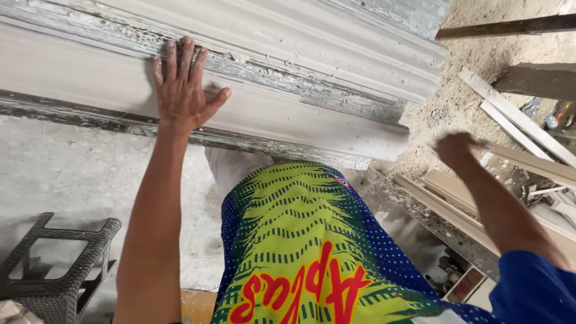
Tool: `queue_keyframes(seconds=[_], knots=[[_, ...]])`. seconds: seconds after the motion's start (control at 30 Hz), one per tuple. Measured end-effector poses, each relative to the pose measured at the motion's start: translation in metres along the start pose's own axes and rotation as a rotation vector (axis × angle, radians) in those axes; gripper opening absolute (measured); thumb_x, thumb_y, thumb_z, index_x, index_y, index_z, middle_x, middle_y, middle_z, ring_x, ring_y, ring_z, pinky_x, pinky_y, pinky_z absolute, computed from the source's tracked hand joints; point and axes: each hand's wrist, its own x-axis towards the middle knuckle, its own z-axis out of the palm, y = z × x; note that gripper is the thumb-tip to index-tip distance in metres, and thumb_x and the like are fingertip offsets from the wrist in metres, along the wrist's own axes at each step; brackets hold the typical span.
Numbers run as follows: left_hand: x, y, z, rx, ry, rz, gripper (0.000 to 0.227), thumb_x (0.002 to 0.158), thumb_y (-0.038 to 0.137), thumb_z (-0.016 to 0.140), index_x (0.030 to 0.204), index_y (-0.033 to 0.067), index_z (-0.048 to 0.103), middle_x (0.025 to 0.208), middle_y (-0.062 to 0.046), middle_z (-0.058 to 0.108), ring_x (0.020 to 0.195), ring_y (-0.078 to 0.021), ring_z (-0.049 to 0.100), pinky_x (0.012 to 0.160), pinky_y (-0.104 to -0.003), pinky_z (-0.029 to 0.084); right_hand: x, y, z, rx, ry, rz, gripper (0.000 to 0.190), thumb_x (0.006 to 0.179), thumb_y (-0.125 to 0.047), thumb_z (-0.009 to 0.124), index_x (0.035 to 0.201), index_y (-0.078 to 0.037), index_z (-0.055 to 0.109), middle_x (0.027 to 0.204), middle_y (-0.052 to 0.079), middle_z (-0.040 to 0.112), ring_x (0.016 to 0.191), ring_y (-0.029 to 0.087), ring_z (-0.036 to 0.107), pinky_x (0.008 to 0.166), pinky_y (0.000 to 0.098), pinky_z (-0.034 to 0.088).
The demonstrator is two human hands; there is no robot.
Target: Shaping and scraping a long piece of decorative plaster molding using a hand tool.
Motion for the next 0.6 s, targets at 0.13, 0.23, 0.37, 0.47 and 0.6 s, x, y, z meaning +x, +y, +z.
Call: queue_keyframes(seconds=[0.13,0.23,0.37,0.47,0.6], knots=[[0.003,0.000,0.013,0.031,0.128,0.017,0.130,0.081,0.100,-0.009,0.161,0.0093,0.039,0.171,-0.014,0.016,0.155,-0.0417,0.005,0.114,-0.072,-0.004,-0.032,0.024,0.074,0.379,-0.072,0.319,0.036,0.112,-0.033,0.042,0.104,-0.019,0.074,0.067,-0.001,0.073,0.054,0.012,0.064,0.053,0.0320,0.052],[0.012,-0.011,0.012,0.130,-0.024,-0.046,0.117,0.084,0.099,0.002,0.165,0.0189,0.028,0.172,-0.009,0.008,0.155,-0.0401,0.003,0.116,-0.074,0.003,-0.026,-0.009,0.013,0.826,0.745,-0.117,0.056,0.101,0.004,0.044,0.149,-0.020,0.060,0.146,0.004,0.065,0.110,0.027,0.071,0.085,0.0331,0.060],[0.001,-0.003,0.007,0.097,0.000,-0.042,0.120,0.085,0.098,0.005,0.169,0.0148,0.027,0.172,-0.005,-0.004,0.155,-0.0343,-0.009,0.118,-0.071,-0.003,-0.080,-0.077,-0.152,1.936,0.377,-0.328,0.052,0.096,-0.002,0.060,0.148,-0.009,0.056,0.117,0.017,0.073,0.057,0.015,0.064,0.043,0.0252,0.055],[-0.011,-0.002,0.023,0.028,0.232,0.012,0.097,0.102,0.077,0.034,0.162,0.0016,0.045,0.167,-0.024,0.023,0.151,-0.0492,0.019,0.114,-0.071,0.004,-0.068,-0.132,-0.200,1.489,0.575,-0.449,0.022,0.110,-0.008,0.043,0.131,-0.009,0.051,0.097,0.018,0.070,0.067,0.024,0.070,0.036,0.0305,0.057],[-0.008,-0.028,0.050,0.359,0.639,-0.430,0.088,0.103,0.083,0.013,0.161,0.0259,0.045,0.173,-0.001,0.007,0.160,-0.0259,-0.007,0.123,-0.064,-0.018,-0.077,-0.164,-0.281,1.165,0.774,-0.386,0.041,0.110,-0.028,0.034,0.138,-0.007,0.055,0.068,0.009,0.059,0.035,0.007,0.027,0.022,0.0239,0.022]])
